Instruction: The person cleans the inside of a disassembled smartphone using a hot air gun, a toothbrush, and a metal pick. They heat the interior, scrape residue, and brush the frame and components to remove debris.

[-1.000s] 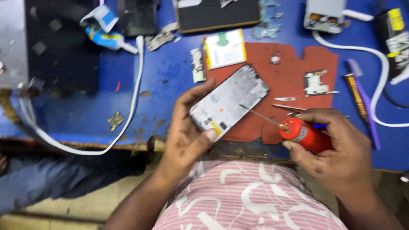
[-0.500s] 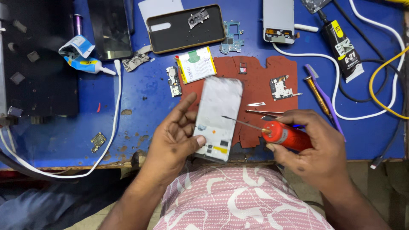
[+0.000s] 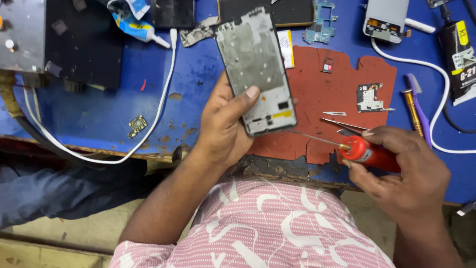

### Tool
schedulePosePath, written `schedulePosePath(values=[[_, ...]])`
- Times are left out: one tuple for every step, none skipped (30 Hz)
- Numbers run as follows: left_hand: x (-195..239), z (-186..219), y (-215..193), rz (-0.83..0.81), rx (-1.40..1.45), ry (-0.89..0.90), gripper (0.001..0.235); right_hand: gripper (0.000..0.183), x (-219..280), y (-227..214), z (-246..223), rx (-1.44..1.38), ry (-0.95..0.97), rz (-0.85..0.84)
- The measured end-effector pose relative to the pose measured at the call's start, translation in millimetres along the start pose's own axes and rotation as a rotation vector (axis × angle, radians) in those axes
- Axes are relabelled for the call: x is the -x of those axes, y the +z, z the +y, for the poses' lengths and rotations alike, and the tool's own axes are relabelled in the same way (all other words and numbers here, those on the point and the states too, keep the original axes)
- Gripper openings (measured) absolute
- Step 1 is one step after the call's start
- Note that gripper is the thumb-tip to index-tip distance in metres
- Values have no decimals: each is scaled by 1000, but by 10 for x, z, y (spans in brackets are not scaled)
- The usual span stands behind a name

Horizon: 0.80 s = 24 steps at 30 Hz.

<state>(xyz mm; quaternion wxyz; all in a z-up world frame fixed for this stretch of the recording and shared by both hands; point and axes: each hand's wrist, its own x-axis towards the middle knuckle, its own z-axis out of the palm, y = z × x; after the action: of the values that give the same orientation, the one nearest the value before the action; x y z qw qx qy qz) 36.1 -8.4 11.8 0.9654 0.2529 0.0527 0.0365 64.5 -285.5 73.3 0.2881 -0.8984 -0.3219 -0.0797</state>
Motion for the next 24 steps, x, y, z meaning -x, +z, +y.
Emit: schedulePosePath(values=[[-14,15,25,-16,4,3,48,48,1,-3,17,45,-29,-5],[-27,32,52,-31,8,7,54,48,0,-4,35,90,-58,-10],[-33,51,75,-58,-10,10,56,47,-4,-5,58,133,-84,-16],[-34,68,94,-85,-28,13,58,47,-13,-11,81,148,-101,-14],[-40,86,105,-114,-48,15,60,47,-22,-17,100,164,-117,-9],[-37,109,105,-111,-38,-15,57,46,-40,-29,122,177,-135,-13],[-24,130,93,-107,-29,-45,55,46,-50,-37,136,189,-153,-17],[-12,137,78,-103,-20,-75,53,46,-65,-50,150,198,-172,-29],[-7,135,62,-124,25,-85,52,46,-81,-48,155,190,-186,-37],[-5,124,46,-146,71,-94,56,46,-95,-43,155,181,-199,-46],[5,113,30,-147,75,-96,61,45,-106,-30,149,155,-204,-52],[14,103,13,-148,78,-98,67,44,-118,-14,143,145,-211,-57],[17,80,8,-129,40,-96,69,44,-123,10,131,133,-215,-60],[24,66,2,-116,20,-95,70,43,-129,36,121,137,-220,-61],[29,50,-1,-103,-1,-95,71,43,-129,59,112,141,-223,-62],[41,40,-2,-96,-5,-97,71,42,-132,87,108,146,-231,-63],[47,32,-1,-91,-13,-97,71,42,-136,106,110,153,-238,-64],[52,24,3,-87,-21,-96,70,41,-138,118,111,159,-244,-65],[57,23,5,-83,-35,-91,71,41,-144,128,113,151,-247,-72],[58,22,7,-78,-38,-89,71,41,-149,133,114,143,-249,-78],[60,24,9,-72,-43,-86,71,42,-154,141,112,133,-252,-84],[60,25,11,-65,-38,-87,71,42,-159,151,109,134,-250,-86],[60,24,12,-64,-38,-86,71,42,-162,159,105,135,-248,-86],[59,23,14,-62,-37,-86,71,42,-166,167,100,136,-246,-87]])
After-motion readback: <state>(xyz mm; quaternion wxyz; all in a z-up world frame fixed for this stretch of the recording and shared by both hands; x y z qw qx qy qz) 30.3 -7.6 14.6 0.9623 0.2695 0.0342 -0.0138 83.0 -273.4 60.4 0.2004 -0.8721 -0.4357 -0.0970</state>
